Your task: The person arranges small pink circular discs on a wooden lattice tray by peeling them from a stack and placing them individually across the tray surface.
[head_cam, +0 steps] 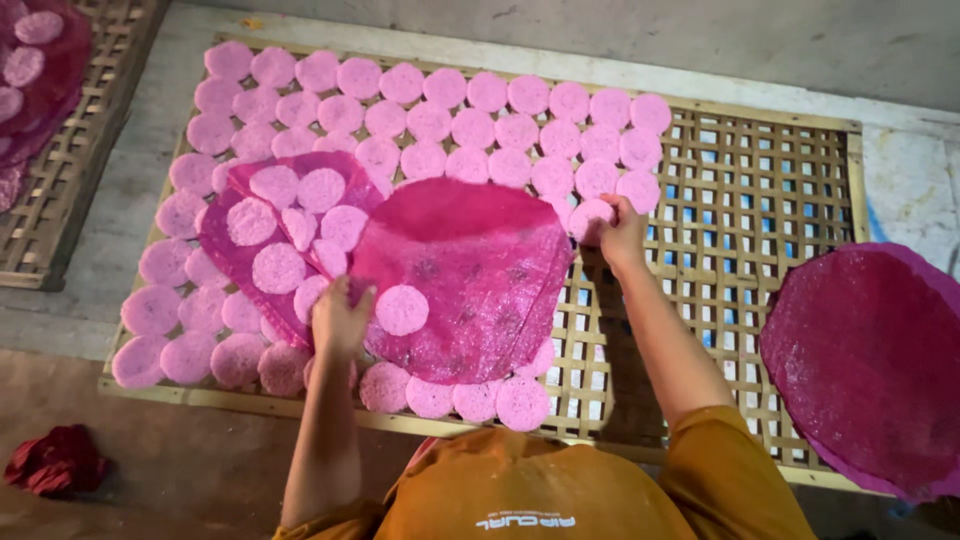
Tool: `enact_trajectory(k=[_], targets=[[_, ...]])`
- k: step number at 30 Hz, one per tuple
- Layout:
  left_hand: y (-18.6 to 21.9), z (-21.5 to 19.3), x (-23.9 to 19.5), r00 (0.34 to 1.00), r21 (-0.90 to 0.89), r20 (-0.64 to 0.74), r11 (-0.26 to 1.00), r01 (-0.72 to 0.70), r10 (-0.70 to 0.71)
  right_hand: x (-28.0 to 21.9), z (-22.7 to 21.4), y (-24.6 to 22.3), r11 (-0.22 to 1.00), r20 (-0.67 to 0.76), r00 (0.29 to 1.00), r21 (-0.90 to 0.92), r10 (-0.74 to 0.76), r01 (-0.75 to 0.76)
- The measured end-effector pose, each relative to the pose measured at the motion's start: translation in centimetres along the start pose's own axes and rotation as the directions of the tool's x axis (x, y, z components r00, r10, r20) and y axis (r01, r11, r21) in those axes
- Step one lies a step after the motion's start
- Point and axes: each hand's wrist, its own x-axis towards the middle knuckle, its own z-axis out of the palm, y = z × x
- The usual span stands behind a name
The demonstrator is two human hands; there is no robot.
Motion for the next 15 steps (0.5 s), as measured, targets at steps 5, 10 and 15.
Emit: enact_trajectory(k=[5, 10, 15], targets=[[-1.6, 0.4, -1.4, 0.997, 0.067, 0.077, 0.998, 0.005, -0.01, -1.0, -0.3, -4.4, 0.87, -0.019, 0.979, -0.462, -0.204, 0.172], [3.2, -1.0, -2.2, 0.837, -0.459, 0.423, 0.715, 0.527, -0.346, -3.3, 1.9, -11.6, 0.697, -0.073, 0.934, -0.687, -0.35, 0.207], [9.7, -0.4, -2.9, 0.885, -0.543, 0.452, 0.754, 0.37, -0.11, -14.7, 7.6, -18.5, 0.493, 0.598, 0.556, 0.288, 0.577, -0.821]])
